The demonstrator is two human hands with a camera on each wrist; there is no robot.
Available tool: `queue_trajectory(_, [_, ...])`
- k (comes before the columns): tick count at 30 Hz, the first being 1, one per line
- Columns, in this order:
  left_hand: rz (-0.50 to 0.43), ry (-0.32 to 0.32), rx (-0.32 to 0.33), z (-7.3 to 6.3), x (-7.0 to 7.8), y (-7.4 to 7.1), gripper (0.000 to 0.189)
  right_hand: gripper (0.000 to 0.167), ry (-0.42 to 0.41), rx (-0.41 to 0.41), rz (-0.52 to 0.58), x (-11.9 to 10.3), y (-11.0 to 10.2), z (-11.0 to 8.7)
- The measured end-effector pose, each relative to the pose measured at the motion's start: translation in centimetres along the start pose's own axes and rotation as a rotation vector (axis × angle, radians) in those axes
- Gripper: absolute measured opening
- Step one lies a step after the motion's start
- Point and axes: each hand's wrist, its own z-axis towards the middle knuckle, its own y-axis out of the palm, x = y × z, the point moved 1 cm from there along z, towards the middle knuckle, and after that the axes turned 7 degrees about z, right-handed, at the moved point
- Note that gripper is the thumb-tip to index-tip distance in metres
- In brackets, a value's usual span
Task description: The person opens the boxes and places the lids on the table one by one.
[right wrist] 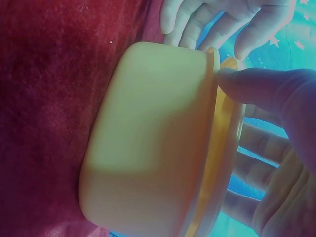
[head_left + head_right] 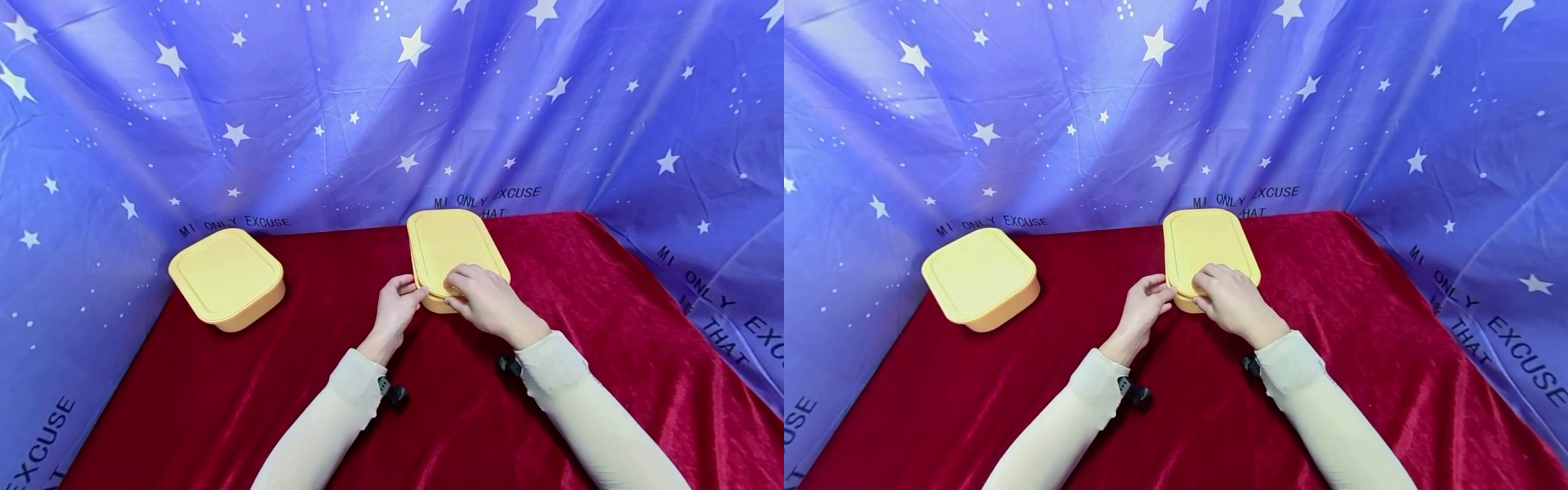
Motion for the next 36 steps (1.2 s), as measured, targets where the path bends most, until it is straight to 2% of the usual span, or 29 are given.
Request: queue_trajectory(36, [0.015,-0.005,-0.007,0.16,-0.75,0.0,0.034,0.016,-0.011,0.07,-0.062,-0.3,-0.36,-0.1])
